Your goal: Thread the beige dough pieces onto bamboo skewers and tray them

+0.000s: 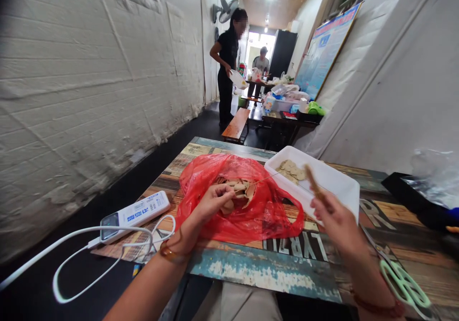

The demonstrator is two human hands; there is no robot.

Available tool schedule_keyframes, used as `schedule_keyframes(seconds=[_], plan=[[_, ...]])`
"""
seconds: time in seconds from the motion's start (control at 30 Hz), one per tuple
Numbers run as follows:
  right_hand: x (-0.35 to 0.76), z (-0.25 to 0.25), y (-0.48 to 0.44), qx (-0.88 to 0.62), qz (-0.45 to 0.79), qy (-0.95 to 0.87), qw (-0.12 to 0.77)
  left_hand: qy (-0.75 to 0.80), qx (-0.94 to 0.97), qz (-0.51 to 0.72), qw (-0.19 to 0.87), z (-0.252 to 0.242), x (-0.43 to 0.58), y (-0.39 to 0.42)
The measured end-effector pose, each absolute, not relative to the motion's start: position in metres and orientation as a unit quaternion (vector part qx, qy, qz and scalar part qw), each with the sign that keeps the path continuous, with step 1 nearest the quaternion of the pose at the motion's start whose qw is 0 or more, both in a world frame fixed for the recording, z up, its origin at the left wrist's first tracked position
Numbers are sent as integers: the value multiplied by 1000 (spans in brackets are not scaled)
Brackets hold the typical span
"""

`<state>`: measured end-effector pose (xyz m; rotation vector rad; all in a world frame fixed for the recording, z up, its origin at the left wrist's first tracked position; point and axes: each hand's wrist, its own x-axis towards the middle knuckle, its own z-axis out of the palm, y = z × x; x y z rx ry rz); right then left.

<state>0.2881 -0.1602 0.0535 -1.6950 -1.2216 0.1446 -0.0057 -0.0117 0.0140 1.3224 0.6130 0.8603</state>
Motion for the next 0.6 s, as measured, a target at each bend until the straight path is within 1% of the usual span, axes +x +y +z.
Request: schedule_keyframes(seconds=[0.03,0.07,0.13,0.17,0.27,0.33,0.5,0.53,0.6], plan=[[282,45,-161,-705,81,-564,423,279,574,398,659,15,-6,-11],[276,36,-161,-695,93,-610,369,285,564,416,653,17,-7,-11],[266,18,-158,-652,117,-687,299,293,550,441,646,19,-7,-11],[263,10,-157,-637,110,-707,288,294,547,445,645,20,-7,-10],[261,-6,-154,-630,70,-722,278,299,561,437,636,16,-6,-9],[260,-5,-154,-634,50,-716,288,304,580,422,628,12,-5,-8],[243,24,-154,-609,-46,-691,387,279,608,355,653,9,-3,-11],[236,30,-152,-600,-63,-695,391,269,620,343,652,10,-3,-11],[221,38,-146,-593,-75,-714,365,253,657,327,630,12,-3,-12]])
